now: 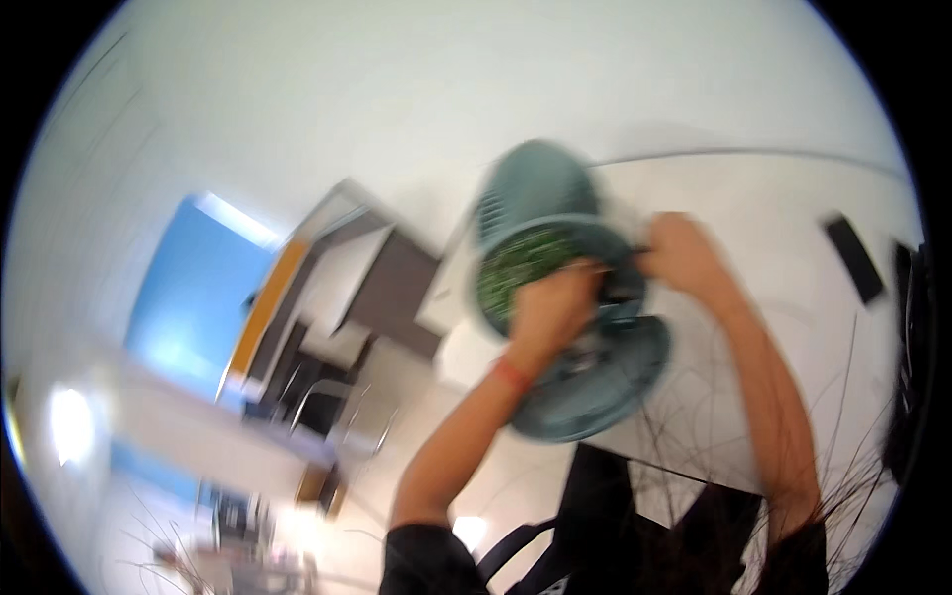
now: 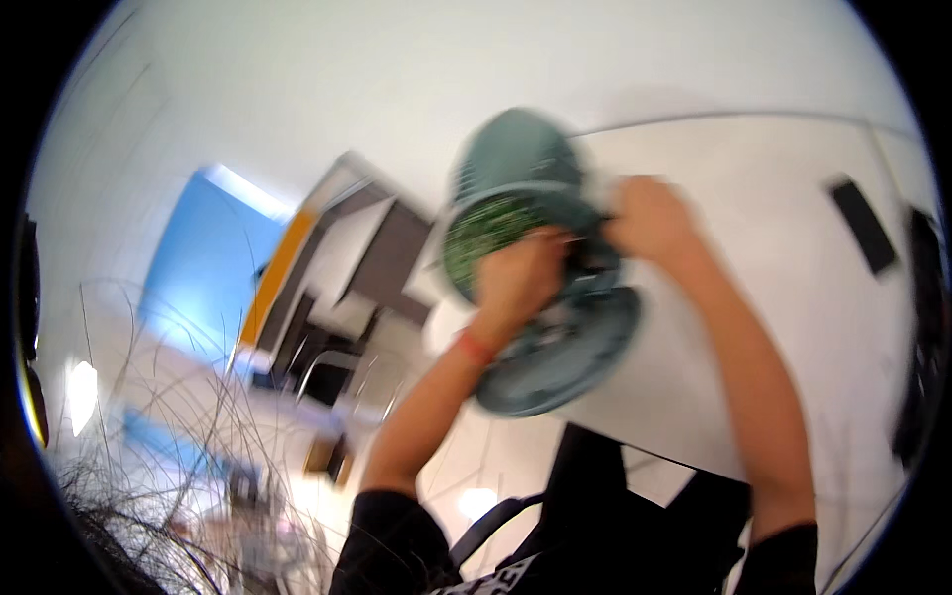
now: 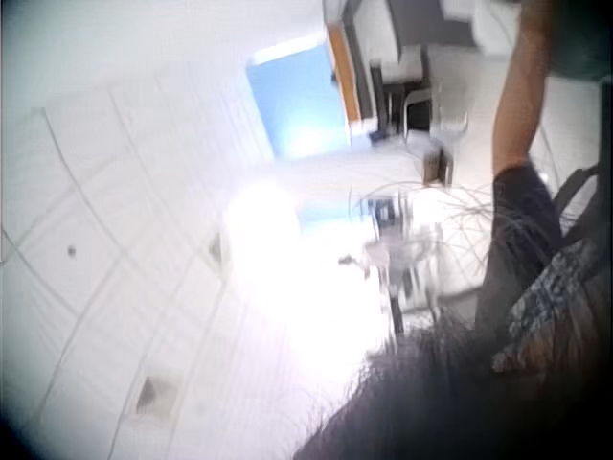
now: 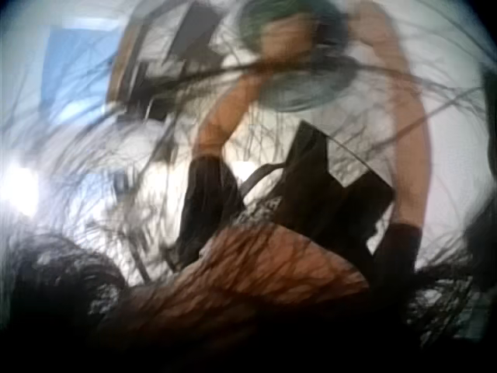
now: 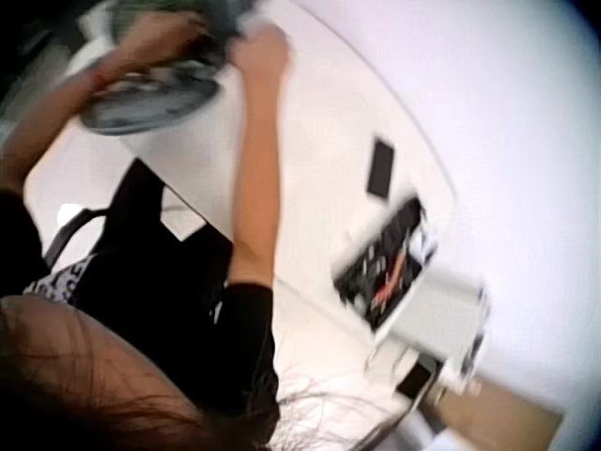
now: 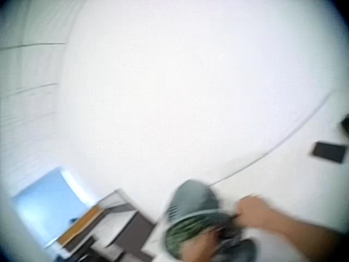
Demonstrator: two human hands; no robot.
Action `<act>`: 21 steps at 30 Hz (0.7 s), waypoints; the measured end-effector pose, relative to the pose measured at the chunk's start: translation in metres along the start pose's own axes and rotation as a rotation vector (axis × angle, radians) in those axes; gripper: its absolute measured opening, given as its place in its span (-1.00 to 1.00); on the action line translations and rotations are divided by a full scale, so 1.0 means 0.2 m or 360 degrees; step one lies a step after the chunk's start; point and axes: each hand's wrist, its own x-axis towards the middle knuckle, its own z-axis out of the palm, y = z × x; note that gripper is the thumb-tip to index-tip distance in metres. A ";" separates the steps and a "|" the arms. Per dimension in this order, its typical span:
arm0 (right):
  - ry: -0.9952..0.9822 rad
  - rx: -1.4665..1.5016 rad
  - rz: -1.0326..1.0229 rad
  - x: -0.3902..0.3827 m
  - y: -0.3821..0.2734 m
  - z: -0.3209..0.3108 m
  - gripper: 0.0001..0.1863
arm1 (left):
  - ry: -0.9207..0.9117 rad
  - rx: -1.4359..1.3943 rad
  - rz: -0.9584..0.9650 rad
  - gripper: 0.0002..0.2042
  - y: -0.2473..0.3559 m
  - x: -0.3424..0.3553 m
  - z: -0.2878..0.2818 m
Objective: The person uses a screwdriver to remove screws from the back casing of a small teal fan. They carefully unscrew multiple fasteners, placing them on the table, and manipulate the internal circuit board and wires while working on the device.
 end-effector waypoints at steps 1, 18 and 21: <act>0.0041 0.0058 -0.0059 -0.02 0.06 -0.02 -0.70 | -0.0108 -0.0022 -0.0025 -0.82 0.05 0.02 -0.03; 0.0098 0.0153 0.0026 0.14 0.60 0.07 -0.80 | 0.0067 -0.0034 0.0220 -0.93 0.05 0.06 0.09; 0.0076 0.0104 0.0060 0.11 0.54 0.03 -0.82 | 0.0063 0.0062 0.0254 -0.91 0.05 0.08 0.09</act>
